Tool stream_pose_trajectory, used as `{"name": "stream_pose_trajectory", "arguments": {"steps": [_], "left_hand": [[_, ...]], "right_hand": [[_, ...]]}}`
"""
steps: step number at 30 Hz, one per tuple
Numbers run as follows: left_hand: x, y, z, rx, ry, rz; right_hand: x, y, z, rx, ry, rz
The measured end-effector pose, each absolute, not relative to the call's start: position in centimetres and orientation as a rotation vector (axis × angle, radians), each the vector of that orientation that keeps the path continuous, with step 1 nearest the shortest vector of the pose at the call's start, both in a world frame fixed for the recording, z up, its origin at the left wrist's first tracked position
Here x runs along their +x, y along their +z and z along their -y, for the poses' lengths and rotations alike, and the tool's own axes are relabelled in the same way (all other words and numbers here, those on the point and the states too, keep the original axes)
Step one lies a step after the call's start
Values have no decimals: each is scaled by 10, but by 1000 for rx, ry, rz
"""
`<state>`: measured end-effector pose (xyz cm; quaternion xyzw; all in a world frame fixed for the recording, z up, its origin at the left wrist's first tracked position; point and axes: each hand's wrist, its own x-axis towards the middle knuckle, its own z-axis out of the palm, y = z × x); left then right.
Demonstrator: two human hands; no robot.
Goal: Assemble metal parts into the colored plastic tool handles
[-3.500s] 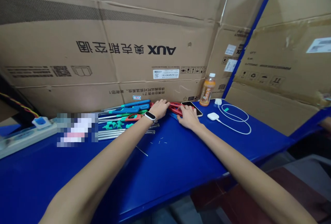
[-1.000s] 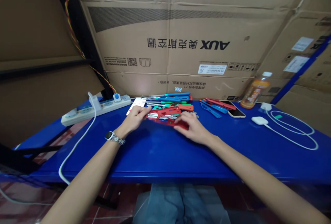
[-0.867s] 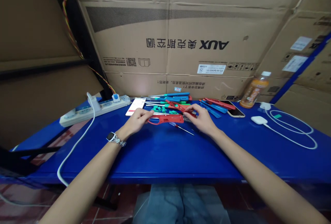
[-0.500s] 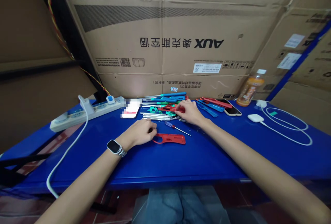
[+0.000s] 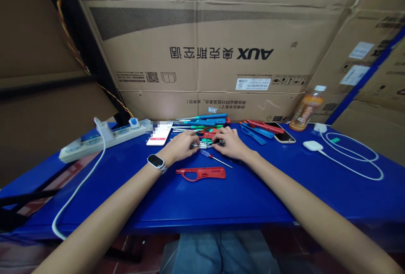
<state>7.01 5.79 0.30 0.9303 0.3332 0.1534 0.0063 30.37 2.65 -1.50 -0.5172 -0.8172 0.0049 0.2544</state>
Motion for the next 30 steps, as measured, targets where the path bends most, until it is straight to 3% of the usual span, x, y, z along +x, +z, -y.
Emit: {"name": "stream_pose_trajectory", "arguments": {"steps": [5, 12, 24, 30], "left_hand": [[67, -2, -55, 2825, 570, -1044], [56, -11, -57, 2772, 652, -1092], [66, -3, -54, 3217, 356, -986], [72, 3, -53, 3237, 390, -1126]], "right_hand": [[300, -15, -29, -1386, 62, 2099], [310, -10, -27, -1160, 530, 1748], [315, -6, -2, -1309, 293, 2267], [314, -11, -5, -1326, 277, 2184]]}}
